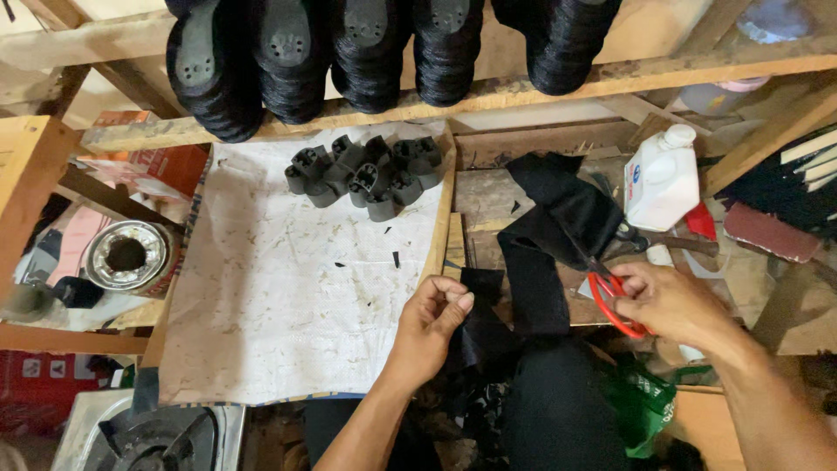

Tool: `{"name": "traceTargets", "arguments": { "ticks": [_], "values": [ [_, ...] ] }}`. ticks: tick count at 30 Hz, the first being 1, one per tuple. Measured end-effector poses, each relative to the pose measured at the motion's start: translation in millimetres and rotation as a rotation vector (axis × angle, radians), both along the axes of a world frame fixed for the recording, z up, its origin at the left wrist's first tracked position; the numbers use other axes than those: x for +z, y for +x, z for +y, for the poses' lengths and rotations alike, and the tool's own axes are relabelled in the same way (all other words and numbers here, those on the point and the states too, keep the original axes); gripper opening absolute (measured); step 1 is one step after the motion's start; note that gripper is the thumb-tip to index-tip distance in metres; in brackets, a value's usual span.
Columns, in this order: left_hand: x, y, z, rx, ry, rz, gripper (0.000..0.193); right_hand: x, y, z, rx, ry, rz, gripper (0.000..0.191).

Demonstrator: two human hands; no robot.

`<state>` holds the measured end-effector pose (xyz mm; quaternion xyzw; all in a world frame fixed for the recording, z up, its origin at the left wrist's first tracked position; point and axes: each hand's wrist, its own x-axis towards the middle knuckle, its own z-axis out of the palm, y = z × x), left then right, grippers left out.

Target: The person wraps small black shoe parts with black fabric, trims the excess with scissors, and places the wrapped parts on a white cloth. The process is repeated for multiple parts.

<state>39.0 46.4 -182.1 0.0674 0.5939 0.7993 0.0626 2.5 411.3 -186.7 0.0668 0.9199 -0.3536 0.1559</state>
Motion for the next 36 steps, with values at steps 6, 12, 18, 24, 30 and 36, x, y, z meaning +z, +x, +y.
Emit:
{"name": "traceTargets", "arguments": {
  "ticks": [6, 12, 18, 24, 30, 36],
  "values": [
    [8, 4, -3, 0.16, -0.023, 0.064, 0.014, -5, 60, -19, -0.325, -0.846, -0.096, 0.042],
    [4, 15, 23, 0.096, 0.054, -0.012, 0.015, -21, 105, -99, -0.219, -1.223, -0.187, 0.036],
    [10, 21, 24, 0.025, -0.005, -0.057, 0.021, -1, 72, -129, -0.472, -1.215, -0.08, 0.042],
    [23, 13, 2, -0.325, -0.057, -0.279, 0.035, 18, 61, -123, -0.109, -1.071, 0.088, 0.033],
    [26, 8, 7, -0.443, -0.098, -0.312, 0.02, 27, 67, -118, -0.187, -0.808, -0.002, 0.036],
    [34, 7, -2, -0.303, -0.15, -0.234, 0.018, 8, 81, -79, -0.08, -0.962, -0.172, 0.029]
  ]
}}
